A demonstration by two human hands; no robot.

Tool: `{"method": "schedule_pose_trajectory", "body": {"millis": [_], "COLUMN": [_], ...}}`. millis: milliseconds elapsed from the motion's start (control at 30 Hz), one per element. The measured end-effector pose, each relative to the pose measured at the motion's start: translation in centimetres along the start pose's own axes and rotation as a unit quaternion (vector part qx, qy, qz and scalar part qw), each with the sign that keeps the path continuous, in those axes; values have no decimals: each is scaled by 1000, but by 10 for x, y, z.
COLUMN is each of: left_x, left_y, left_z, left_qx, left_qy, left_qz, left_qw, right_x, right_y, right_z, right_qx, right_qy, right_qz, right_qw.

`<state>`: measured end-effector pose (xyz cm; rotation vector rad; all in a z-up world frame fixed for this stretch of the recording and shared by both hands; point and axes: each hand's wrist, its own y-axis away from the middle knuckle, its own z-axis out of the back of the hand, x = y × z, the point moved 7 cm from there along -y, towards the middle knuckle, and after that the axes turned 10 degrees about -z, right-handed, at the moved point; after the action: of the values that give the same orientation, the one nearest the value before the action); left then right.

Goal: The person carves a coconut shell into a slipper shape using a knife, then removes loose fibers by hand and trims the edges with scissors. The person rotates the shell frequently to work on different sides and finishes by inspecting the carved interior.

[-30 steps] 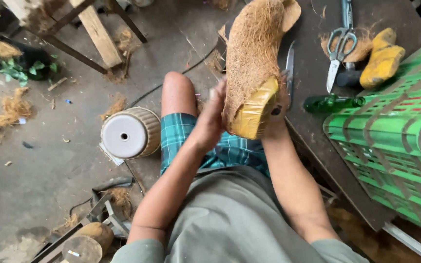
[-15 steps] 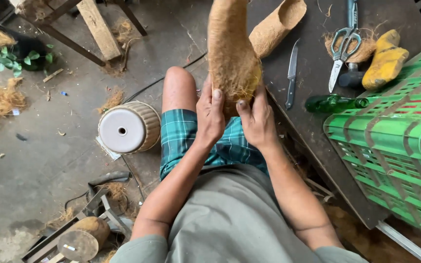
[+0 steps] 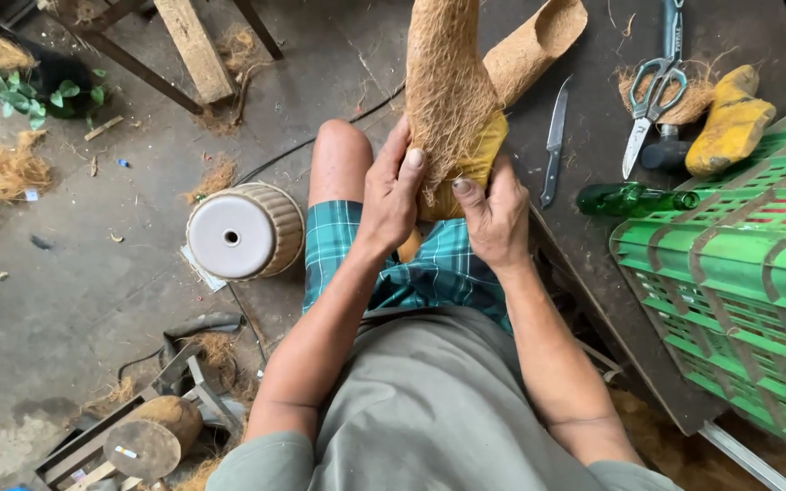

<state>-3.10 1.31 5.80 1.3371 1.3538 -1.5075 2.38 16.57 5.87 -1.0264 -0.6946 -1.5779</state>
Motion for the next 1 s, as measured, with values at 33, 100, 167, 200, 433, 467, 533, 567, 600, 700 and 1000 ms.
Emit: {"method": "schedule_pose_trajectory", "body": {"millis": [33,100,167,200,433,467,533,567,600,700,1000], "left_x": [-10,-21,-19,-19,-25,-25,-27,-30,-32,-18,-32], "left_y": [-2,-1,-3,-5,-8,-9,-13,-15,-16,-16,-37], "left_z": [0,-6,-6,-7,-4,-4,0,0,1,7,43], "left_qx": [1,37,58,79,68,56,43,39,35,49,1], "left_qy": [0,18,24,29,53,67,76,71,66,39,-162], "left_qz": [-3,52,58,64,87,88,88,83,78,68,133], "left_qw": [1000,998,996,994,992,992,992,993,994,996,978], "right_x": [11,32,46,54,59,51,46,47,48,85,31], "right_y": [0,1,1,1,5,7,6,5,5,-8,1], "right_z": [0,-2,-3,-4,-7,-8,-12,-11,-9,-3,-24], "right_qx": [-2,15,17,18,40,44,48,52,56,65,85], "right_qy": [0,-6,-2,1,10,13,12,2,-7,10,32], "right_qz": [2,-10,-4,2,-10,-19,-27,-26,-25,-26,-42], "right_qw": [1000,1000,1000,1000,999,999,998,998,998,998,995]}}
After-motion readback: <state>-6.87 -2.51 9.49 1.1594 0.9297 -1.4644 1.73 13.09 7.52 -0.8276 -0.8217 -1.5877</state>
